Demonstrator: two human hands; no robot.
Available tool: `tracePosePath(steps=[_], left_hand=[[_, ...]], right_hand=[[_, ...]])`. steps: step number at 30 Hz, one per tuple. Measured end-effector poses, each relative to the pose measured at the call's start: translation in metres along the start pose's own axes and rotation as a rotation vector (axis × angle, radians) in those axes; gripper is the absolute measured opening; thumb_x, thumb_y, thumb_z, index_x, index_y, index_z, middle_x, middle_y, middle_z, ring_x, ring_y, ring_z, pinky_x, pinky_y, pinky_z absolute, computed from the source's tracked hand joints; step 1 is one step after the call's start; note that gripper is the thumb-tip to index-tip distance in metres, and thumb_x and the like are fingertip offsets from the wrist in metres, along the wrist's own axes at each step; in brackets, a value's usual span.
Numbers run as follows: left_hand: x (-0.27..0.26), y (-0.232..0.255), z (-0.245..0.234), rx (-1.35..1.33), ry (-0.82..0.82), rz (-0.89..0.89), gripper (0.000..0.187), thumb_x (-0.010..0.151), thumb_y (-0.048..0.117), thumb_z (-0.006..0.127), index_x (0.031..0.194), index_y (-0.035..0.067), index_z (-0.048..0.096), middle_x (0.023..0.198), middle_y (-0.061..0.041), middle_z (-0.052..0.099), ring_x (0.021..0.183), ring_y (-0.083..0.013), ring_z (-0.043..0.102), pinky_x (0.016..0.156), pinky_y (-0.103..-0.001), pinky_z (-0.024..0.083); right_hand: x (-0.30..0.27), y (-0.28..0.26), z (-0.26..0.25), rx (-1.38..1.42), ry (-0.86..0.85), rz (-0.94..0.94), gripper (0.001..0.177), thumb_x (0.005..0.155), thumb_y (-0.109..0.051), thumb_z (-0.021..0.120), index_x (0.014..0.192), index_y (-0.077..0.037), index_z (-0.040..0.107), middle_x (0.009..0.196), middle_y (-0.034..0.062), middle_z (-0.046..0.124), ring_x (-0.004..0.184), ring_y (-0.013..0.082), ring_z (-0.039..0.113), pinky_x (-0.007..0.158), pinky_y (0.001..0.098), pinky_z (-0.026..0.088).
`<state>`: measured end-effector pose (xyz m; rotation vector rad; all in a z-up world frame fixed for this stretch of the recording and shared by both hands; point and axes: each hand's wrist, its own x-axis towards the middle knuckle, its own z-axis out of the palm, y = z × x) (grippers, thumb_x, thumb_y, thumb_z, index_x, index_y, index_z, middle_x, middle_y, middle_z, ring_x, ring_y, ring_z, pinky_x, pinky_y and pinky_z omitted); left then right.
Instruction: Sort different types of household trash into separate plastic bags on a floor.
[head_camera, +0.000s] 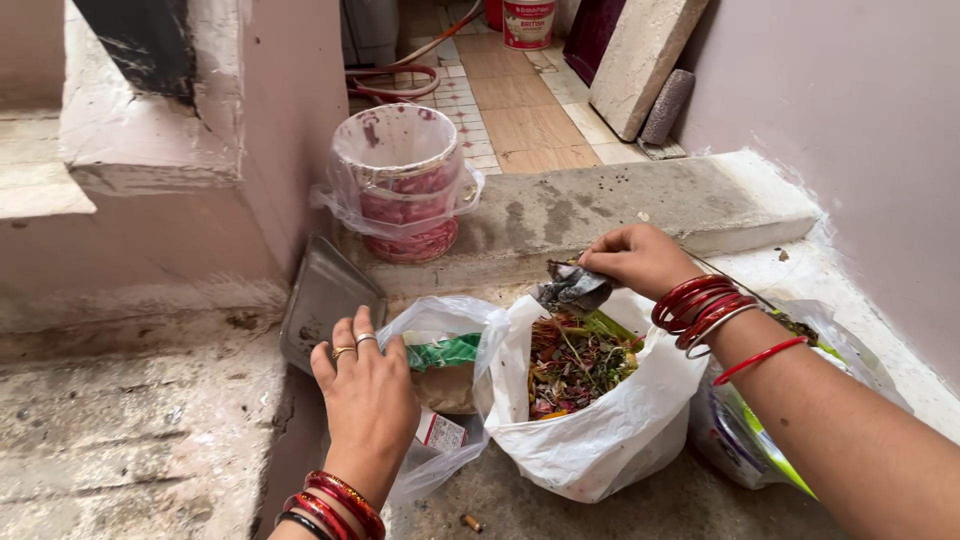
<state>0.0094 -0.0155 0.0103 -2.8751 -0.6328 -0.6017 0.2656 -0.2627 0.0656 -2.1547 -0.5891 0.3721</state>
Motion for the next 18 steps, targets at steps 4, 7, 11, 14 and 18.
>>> tracePosePath(steps=[4,7,11,14,18], left_hand=[[-0.002,-0.004,-0.01,0.003,-0.076,-0.005,0.042,0.083,0.015,0.062,0.123,0.008,0.066,0.145,-0.014,0.052,0.132,-0.0321,0.048,0.104,-0.051,0.035],[-0.001,-0.007,-0.017,-0.028,-0.178,-0.016,0.051,0.083,0.013,0.065,0.133,0.003,0.058,0.142,-0.011,0.053,0.124,-0.0301,0.055,0.094,-0.045,0.047],[-0.002,-0.014,-0.014,-0.115,-0.145,-0.004,0.064,0.079,0.003,0.066,0.141,-0.002,0.05,0.145,-0.014,0.05,0.116,-0.0317,0.062,0.087,-0.037,0.056],[-0.001,-0.016,-0.018,-0.156,-0.15,-0.006,0.071,0.077,-0.002,0.064,0.146,-0.003,0.044,0.151,-0.015,0.046,0.115,-0.0328,0.062,0.09,-0.036,0.056],[0.0,-0.018,-0.016,-0.174,-0.171,-0.006,0.074,0.076,-0.004,0.063,0.146,-0.004,0.04,0.153,-0.015,0.041,0.117,-0.0323,0.062,0.094,-0.035,0.055]], right_hand=[[-0.015,-0.031,0.013,0.015,-0.075,0.071,0.028,0.087,-0.026,0.074,0.106,-0.006,0.077,0.1,0.0124,0.079,0.082,0.0172,0.076,0.075,0.0337,0.064],[-0.027,-0.056,0.029,-0.015,-0.179,0.04,0.033,0.085,-0.03,0.072,0.112,-0.012,0.075,0.105,0.0079,0.076,0.086,0.0187,0.077,0.075,0.0391,0.068],[-0.027,-0.066,0.063,0.08,-0.392,-0.214,0.032,0.086,-0.03,0.073,0.112,-0.01,0.075,0.113,0.0108,0.075,0.1,0.0224,0.073,0.084,0.0395,0.065],[-0.033,-0.075,0.099,0.133,-0.489,-0.198,0.034,0.091,-0.028,0.069,0.122,-0.013,0.07,0.119,0.01,0.074,0.108,0.0226,0.072,0.091,0.039,0.063],[-0.017,-0.032,0.146,0.079,-0.491,-0.324,0.044,0.098,-0.022,0.062,0.14,-0.014,0.056,0.138,0.0103,0.066,0.128,0.0219,0.063,0.104,0.0378,0.054]])
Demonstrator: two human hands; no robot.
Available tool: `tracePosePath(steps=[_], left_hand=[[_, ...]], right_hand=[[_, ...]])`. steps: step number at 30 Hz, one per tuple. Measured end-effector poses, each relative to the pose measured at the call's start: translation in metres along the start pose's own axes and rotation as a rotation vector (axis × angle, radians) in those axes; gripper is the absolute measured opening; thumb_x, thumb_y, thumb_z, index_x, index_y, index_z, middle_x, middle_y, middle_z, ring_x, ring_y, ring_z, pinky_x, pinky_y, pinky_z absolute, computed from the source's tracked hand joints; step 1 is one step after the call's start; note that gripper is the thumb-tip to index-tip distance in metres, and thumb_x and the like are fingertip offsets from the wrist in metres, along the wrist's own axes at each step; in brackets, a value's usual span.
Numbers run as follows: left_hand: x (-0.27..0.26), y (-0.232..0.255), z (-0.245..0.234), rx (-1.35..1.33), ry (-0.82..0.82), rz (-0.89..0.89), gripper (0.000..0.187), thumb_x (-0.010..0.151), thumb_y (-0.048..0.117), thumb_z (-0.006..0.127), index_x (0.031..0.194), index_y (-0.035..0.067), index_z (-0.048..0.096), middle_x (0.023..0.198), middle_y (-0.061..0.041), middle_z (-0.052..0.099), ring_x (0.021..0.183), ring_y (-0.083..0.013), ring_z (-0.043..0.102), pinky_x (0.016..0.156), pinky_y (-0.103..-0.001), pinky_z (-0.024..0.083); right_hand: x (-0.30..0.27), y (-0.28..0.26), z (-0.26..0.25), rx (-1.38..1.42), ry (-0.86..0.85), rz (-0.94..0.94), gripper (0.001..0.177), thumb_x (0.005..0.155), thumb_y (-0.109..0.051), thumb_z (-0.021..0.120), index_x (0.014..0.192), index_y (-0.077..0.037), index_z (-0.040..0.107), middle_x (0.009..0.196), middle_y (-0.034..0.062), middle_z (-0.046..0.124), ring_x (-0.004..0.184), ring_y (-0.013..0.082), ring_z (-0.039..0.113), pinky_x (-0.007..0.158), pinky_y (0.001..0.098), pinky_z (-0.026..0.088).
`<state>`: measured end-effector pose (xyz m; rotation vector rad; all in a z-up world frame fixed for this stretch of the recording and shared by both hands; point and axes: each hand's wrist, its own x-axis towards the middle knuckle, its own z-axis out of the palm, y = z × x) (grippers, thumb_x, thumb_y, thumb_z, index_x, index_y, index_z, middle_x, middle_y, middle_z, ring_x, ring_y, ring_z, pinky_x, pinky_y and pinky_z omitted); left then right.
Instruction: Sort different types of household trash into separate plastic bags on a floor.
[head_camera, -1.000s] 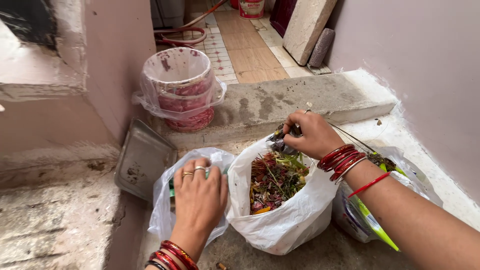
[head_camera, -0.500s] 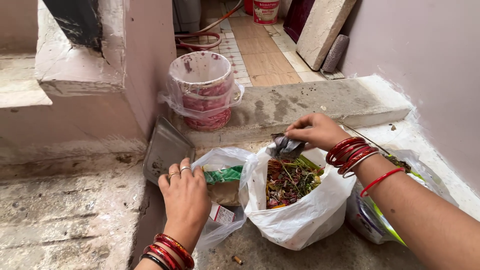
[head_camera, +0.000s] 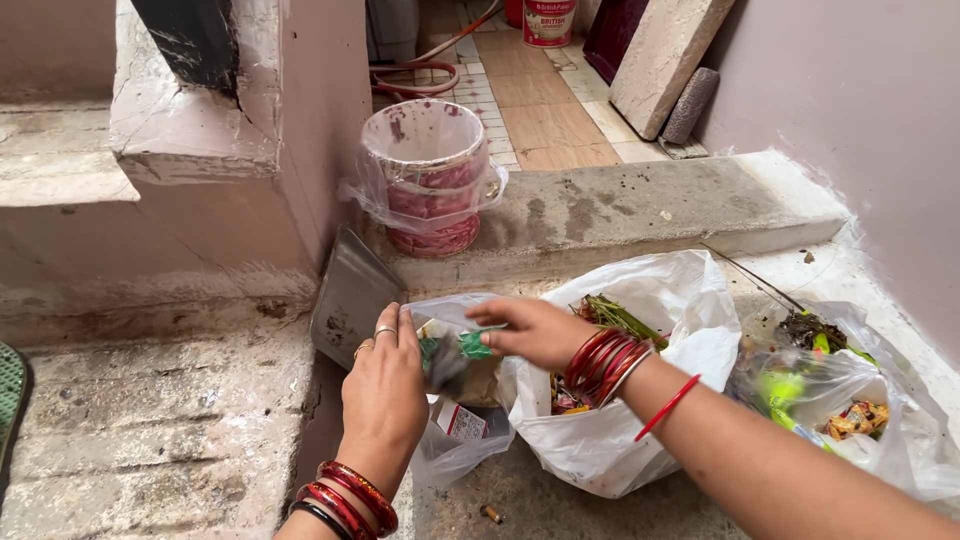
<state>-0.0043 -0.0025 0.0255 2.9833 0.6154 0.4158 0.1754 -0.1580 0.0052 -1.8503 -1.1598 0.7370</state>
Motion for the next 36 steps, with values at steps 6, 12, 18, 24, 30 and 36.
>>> tracePosePath(steps=[6,12,18,24,30,36], left_hand=[[0.002,-0.005,0.016,0.076,0.033,0.027,0.069,0.082,0.002,0.062,0.147,-0.003,0.04,0.156,-0.015,0.04,0.117,-0.0314,0.062,0.094,-0.034,0.055],[0.002,-0.001,-0.007,0.27,-0.142,-0.038,0.086,0.083,0.012,0.063,0.16,0.004,0.025,0.167,-0.01,0.026,0.122,-0.0299,0.058,0.081,-0.034,0.058],[0.005,-0.008,0.002,0.254,-0.087,-0.088,0.077,0.082,0.01,0.063,0.153,0.003,0.035,0.163,-0.021,0.026,0.121,-0.0327,0.058,0.082,-0.037,0.057],[0.002,0.013,-0.008,0.19,-0.002,-0.042,0.07,0.074,0.003,0.063,0.143,0.005,0.051,0.159,-0.027,0.032,0.129,-0.04,0.051,0.087,-0.042,0.053],[-0.001,0.048,0.001,0.057,0.173,0.173,0.033,0.076,0.004,0.063,0.108,0.004,0.072,0.136,-0.02,0.057,0.132,-0.0375,0.048,0.101,-0.048,0.043],[0.003,0.111,0.011,-0.26,-0.169,0.307,0.016,0.084,0.007,0.064,0.096,0.01,0.074,0.107,-0.012,0.07,0.112,-0.0282,0.061,0.097,-0.044,0.046]], right_hand=[[-0.011,0.013,0.018,-0.655,-0.14,0.053,0.045,0.095,-0.023,0.058,0.14,-0.023,0.063,0.156,0.0135,0.046,0.129,0.0327,0.057,0.111,0.0432,0.044],[-0.029,-0.024,0.001,-1.263,-0.005,0.428,0.04,0.101,-0.034,0.049,0.137,-0.02,0.059,0.128,0.0143,0.066,0.124,0.0323,0.059,0.11,0.048,0.041],[-0.029,-0.027,-0.029,-0.584,0.185,-0.008,0.033,0.085,-0.012,0.062,0.113,-0.013,0.078,0.101,0.0152,0.078,0.092,0.0285,0.075,0.085,0.0404,0.059],[-0.057,-0.07,-0.058,-0.577,0.152,-0.038,0.02,0.088,-0.012,0.064,0.102,-0.012,0.078,0.099,0.0074,0.079,0.086,0.0228,0.077,0.081,0.035,0.06],[-0.1,-0.034,-0.099,-0.689,0.012,0.122,0.021,0.086,-0.009,0.063,0.1,-0.01,0.078,0.097,0.0089,0.079,0.09,0.0217,0.077,0.084,0.0339,0.06],[-0.111,0.028,-0.092,-0.623,0.103,0.233,0.022,0.085,-0.013,0.07,0.105,-0.011,0.077,0.103,0.0068,0.079,0.095,0.0207,0.076,0.088,0.0336,0.059]])
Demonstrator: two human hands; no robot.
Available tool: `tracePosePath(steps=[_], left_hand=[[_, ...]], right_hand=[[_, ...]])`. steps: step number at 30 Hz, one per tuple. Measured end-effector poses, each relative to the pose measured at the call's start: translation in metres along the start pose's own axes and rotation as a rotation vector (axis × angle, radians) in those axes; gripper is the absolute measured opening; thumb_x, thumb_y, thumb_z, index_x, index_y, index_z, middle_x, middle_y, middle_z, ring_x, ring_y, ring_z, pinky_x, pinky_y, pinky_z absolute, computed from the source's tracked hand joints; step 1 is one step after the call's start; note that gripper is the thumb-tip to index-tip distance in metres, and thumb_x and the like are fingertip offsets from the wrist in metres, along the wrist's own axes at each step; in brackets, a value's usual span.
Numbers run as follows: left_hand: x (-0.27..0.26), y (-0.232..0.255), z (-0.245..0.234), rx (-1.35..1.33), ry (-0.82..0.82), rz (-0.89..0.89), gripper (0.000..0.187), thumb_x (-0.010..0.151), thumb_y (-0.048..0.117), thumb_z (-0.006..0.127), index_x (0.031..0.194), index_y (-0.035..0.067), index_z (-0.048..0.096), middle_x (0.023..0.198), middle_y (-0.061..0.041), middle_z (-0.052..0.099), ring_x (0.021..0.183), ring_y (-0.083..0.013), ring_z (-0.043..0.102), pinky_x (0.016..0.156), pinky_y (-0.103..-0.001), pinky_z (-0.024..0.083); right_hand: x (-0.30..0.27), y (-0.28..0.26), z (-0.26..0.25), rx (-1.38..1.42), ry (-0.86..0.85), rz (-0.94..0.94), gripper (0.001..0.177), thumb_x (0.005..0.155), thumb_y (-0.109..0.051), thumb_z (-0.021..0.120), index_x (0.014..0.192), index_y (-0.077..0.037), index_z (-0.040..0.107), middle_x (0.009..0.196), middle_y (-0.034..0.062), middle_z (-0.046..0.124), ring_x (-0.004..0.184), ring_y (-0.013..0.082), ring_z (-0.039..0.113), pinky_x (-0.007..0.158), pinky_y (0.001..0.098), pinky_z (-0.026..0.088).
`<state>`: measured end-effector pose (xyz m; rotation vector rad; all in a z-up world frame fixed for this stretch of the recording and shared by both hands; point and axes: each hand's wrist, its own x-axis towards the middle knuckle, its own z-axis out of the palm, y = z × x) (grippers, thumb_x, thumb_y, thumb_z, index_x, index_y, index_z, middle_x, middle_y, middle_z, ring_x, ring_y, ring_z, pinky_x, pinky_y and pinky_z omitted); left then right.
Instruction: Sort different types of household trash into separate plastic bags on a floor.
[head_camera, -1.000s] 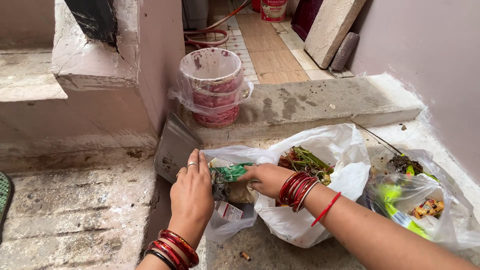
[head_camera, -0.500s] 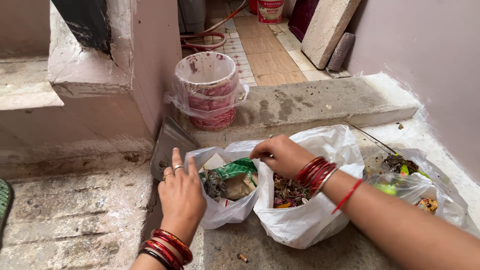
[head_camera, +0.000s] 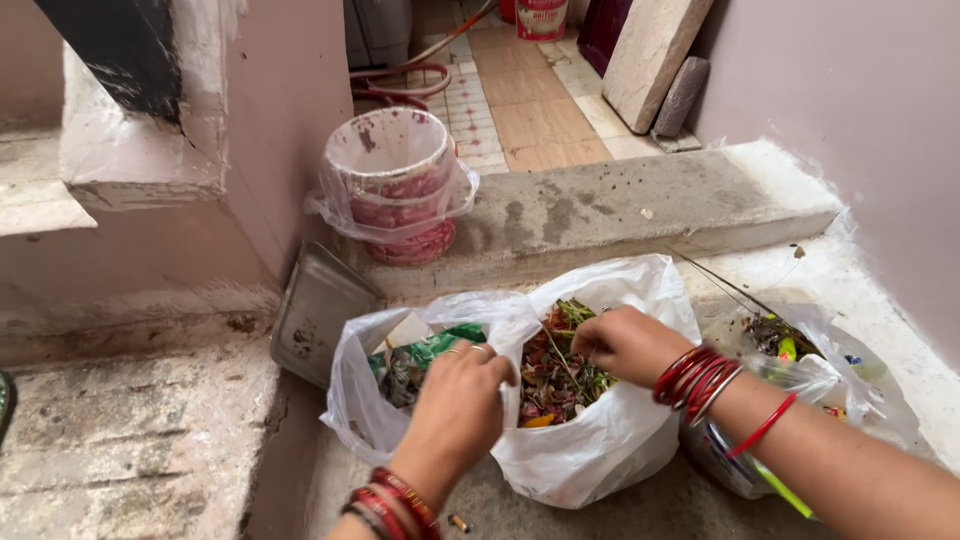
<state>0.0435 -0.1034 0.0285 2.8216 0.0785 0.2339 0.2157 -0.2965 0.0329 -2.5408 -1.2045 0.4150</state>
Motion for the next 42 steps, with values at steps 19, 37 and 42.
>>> tracePosePath(steps=[19,37,42], left_hand=[[-0.028,0.039,0.076,-0.133,-0.439,-0.699,0.146,0.052,0.055,0.102,0.158,0.007,0.014,0.156,-0.031,0.022,0.123,-0.0421,0.06,0.105,-0.038,0.051],[-0.045,0.021,0.235,-1.415,0.222,-0.946,0.121,0.055,-0.023,0.054,0.158,0.019,0.006,0.15,-0.021,0.045,0.124,-0.035,0.064,0.094,-0.04,0.059],[-0.039,0.013,0.255,-1.622,0.308,-0.963,0.107,0.054,-0.025,0.046,0.152,0.014,0.029,0.142,-0.022,0.057,0.109,-0.0332,0.069,0.065,-0.035,0.056]], right_hand=[[-0.031,-0.007,0.034,-0.365,-0.676,0.255,0.169,0.053,-0.054,0.098,0.159,-0.031,-0.032,0.16,0.0362,-0.034,0.142,0.0473,0.042,0.12,0.0459,0.038],[-0.048,0.022,0.048,-0.177,-0.607,0.309,0.171,0.056,-0.046,0.101,0.156,-0.021,-0.035,0.156,0.0493,-0.009,0.141,0.0407,0.048,0.119,0.0336,0.039],[-0.042,0.001,0.032,-0.262,-0.429,0.287,0.133,0.06,-0.044,0.097,0.161,-0.019,0.014,0.162,0.0214,0.031,0.149,0.0329,0.037,0.122,0.0383,0.034]])
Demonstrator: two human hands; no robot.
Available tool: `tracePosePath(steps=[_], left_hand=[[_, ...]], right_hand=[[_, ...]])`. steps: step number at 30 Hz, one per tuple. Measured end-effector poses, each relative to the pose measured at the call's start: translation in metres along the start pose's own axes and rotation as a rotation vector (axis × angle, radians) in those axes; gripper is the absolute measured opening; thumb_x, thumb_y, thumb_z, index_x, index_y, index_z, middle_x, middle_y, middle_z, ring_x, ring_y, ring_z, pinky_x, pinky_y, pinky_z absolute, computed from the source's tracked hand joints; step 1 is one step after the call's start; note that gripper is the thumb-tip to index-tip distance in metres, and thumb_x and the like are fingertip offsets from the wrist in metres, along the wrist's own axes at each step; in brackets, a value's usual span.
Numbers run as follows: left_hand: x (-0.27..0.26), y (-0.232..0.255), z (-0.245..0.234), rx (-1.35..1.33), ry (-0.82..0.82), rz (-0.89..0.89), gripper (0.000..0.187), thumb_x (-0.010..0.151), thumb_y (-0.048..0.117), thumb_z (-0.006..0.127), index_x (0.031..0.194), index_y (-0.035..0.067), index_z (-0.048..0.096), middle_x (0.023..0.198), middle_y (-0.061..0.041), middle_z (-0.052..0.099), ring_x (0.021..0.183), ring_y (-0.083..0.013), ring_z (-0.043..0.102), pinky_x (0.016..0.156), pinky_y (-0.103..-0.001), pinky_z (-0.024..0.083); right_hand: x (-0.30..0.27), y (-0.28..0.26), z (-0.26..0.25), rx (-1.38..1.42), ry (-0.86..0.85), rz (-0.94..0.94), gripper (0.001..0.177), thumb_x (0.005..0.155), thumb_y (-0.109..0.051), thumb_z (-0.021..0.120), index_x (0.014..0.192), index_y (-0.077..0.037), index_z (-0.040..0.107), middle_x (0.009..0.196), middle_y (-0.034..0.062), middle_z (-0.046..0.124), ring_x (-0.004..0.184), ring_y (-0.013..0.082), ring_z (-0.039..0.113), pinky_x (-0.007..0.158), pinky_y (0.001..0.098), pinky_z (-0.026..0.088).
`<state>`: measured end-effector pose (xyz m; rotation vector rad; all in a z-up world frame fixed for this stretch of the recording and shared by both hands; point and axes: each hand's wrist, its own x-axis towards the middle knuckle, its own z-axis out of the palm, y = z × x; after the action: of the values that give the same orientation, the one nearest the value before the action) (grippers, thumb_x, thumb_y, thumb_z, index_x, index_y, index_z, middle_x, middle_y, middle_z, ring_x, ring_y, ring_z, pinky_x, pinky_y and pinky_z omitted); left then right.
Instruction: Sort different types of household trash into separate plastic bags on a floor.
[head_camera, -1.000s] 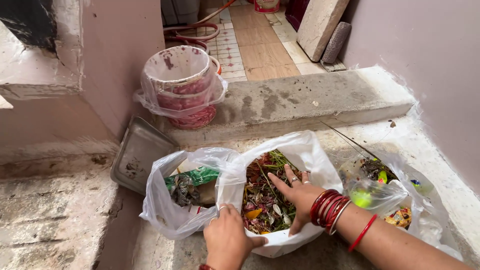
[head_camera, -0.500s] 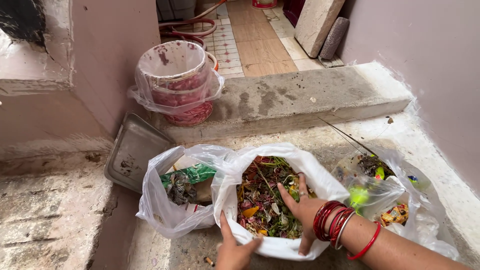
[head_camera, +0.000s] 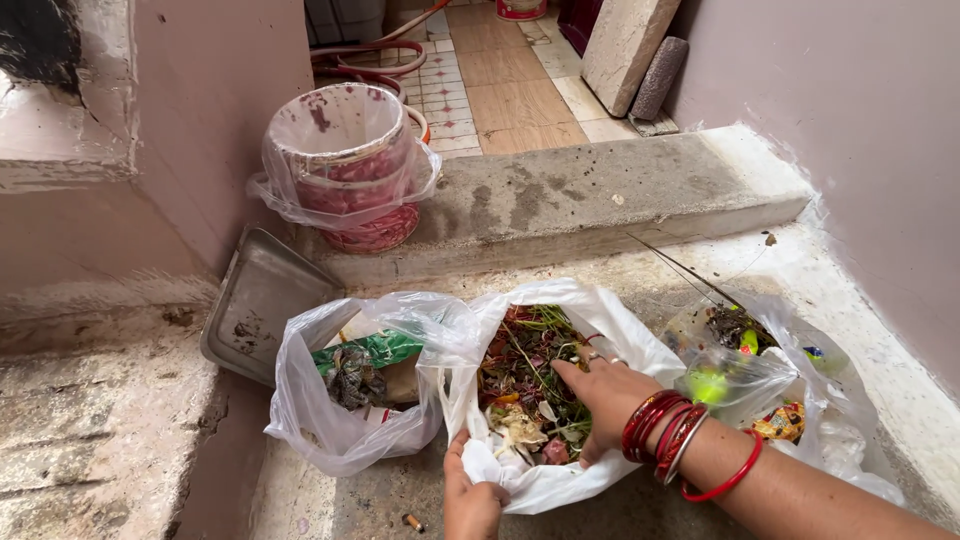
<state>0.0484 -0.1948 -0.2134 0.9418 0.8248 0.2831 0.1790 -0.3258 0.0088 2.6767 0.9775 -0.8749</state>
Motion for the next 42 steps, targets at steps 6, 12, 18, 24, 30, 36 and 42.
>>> tracePosePath(steps=[6,12,18,24,30,36,42], left_hand=[[-0.014,0.03,0.008,0.127,0.067,-0.06,0.081,0.073,-0.01,0.049,0.151,0.011,0.043,0.126,-0.03,0.069,0.101,-0.0431,0.071,0.063,-0.039,0.054],[-0.084,0.137,0.056,1.057,0.259,0.064,0.06,0.089,0.023,0.076,0.143,0.036,0.055,0.156,-0.035,0.018,0.144,-0.0489,0.032,0.114,-0.056,0.034],[-0.103,0.167,0.067,1.18,0.366,0.378,0.071,0.074,0.004,0.075,0.136,0.035,0.062,0.159,-0.032,0.009,0.15,-0.0472,0.008,0.112,-0.062,0.014],[-0.1,0.159,0.068,1.253,0.19,0.663,0.043,0.072,-0.005,0.069,0.105,0.022,0.077,0.135,-0.007,0.057,0.138,-0.0281,0.034,0.114,-0.058,0.017],[-0.087,0.158,0.061,1.206,0.018,0.819,0.044,0.072,-0.008,0.063,0.108,0.015,0.075,0.115,-0.005,0.07,0.124,-0.0269,0.054,0.113,-0.049,0.025],[-0.083,0.16,0.061,1.289,0.028,0.867,0.043,0.072,-0.002,0.066,0.111,0.014,0.077,0.121,-0.012,0.068,0.129,-0.0357,0.05,0.108,-0.052,0.023],[-0.092,0.154,0.073,1.327,-0.038,0.787,0.038,0.078,0.002,0.064,0.112,0.015,0.077,0.118,-0.009,0.069,0.126,-0.0295,0.05,0.112,-0.051,0.022]], right_hand=[[0.015,0.004,-0.003,0.18,-0.039,0.046,0.133,0.067,-0.048,0.094,0.163,-0.014,0.009,0.16,0.0232,0.032,0.151,0.0323,0.032,0.123,0.0407,0.03],[0.058,0.041,0.01,0.261,0.169,0.07,0.116,0.065,-0.05,0.094,0.154,-0.01,0.031,0.15,0.0212,0.049,0.143,0.0331,0.044,0.12,0.0396,0.037],[0.065,0.039,0.011,0.351,0.086,0.036,0.1,0.063,-0.033,0.092,0.149,-0.016,0.043,0.138,0.0132,0.065,0.119,0.026,0.069,0.105,0.0357,0.054],[0.057,0.038,0.013,0.235,-0.204,-0.272,0.073,0.065,-0.02,0.088,0.135,-0.022,0.066,0.128,0.0045,0.073,0.113,0.017,0.069,0.1,0.0306,0.053],[0.041,0.052,0.01,0.183,-0.421,-0.226,0.045,0.086,-0.033,0.077,0.13,-0.026,0.071,0.12,-0.0007,0.077,0.106,0.0127,0.072,0.096,0.0304,0.053],[0.051,0.06,0.018,0.103,-0.399,-0.191,0.033,0.084,-0.025,0.074,0.116,-0.029,0.08,0.114,-0.0047,0.079,0.103,0.0105,0.072,0.094,0.0303,0.053],[0.08,0.072,0.016,0.377,0.213,-0.063,0.018,0.087,-0.014,0.064,0.096,-0.01,0.079,0.096,0.0118,0.082,0.091,0.0235,0.077,0.089,0.0358,0.059]])
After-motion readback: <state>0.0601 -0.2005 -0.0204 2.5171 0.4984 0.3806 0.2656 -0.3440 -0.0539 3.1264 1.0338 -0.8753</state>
